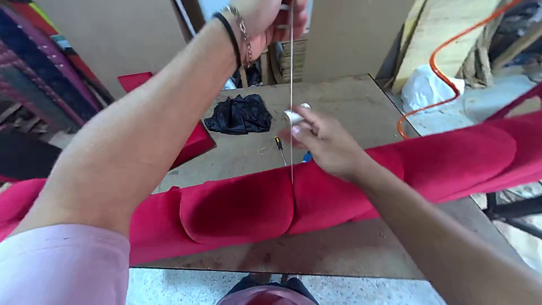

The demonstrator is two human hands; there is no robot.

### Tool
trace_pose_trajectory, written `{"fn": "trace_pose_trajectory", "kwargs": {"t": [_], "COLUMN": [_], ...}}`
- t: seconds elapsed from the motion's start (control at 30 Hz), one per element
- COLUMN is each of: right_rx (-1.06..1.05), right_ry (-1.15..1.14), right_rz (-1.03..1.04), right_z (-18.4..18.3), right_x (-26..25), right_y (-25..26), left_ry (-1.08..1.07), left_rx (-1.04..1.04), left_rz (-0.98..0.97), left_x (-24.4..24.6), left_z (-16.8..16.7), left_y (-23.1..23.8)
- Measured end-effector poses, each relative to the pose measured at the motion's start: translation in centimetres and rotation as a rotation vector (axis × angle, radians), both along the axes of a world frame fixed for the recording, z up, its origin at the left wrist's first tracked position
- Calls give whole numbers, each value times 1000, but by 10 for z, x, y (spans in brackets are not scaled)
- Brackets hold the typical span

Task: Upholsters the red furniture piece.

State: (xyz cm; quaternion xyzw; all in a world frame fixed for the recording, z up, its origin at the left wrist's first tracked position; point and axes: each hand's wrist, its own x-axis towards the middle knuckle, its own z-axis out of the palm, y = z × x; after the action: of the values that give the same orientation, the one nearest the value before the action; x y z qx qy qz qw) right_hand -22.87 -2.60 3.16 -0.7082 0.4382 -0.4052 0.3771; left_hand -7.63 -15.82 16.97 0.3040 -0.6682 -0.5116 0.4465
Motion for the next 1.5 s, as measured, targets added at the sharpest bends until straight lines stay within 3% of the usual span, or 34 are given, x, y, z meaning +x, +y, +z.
{"fn": "trace_pose_trajectory", "kwargs": {"t": [0.1, 0.17, 0.23, 0.3, 0.37, 0.43, 0.47, 0.57, 0.63, 0.77, 0.9, 1.07, 1.23, 1.5], "right_rx": [407, 594, 728, 804, 847, 845, 820, 831, 871, 965, 1025, 1031, 1065, 1078], "right_ry": [-285, -240, -123, 20, 116, 127, 112, 34, -83, -152, 71, 231, 398, 310], "right_rz": [300, 328, 325, 329, 332, 359, 386, 312, 276, 119, 113, 125, 160, 51], "right_z": [-6, -20, -37, -49, -60, -76, -85, -92, -82, -95, -137, -158, -183, -170], "right_x": [2, 6, 16, 28, 39, 44, 44, 48, 44, 35, 41, 42, 39, 32], "right_y": [-60, -93, -121, -143, -164, -179, -186, -200, -208, -211, -202, -201, -189, -185], "left_ry": [-105, -187, -417, -774, -925, -794, -686, -660, -647, -567, -409, -265, -214, -197], "left_rx": [174, 289, 359, 211, -213, -624, -728, -635, -595, -475, -215, -147, 55, -37], "left_rz": [235, 335, 418, 496, 535, 400, 254, -363, -544, -482, -395, -353, -380, -532], "left_x": [22, 46, 70, 90, 100, 92, 83, 62, 55, 40, 19, 16, 13, 12], "left_z": [-42, -85, -133, -169, -188, -194, -198, -213, -224, -245, -279, -302, -325, -315], "left_y": [-48, -73, -90, -96, -82, -52, -35, 3, 4, 4, 13, 15, 28, 35]}}
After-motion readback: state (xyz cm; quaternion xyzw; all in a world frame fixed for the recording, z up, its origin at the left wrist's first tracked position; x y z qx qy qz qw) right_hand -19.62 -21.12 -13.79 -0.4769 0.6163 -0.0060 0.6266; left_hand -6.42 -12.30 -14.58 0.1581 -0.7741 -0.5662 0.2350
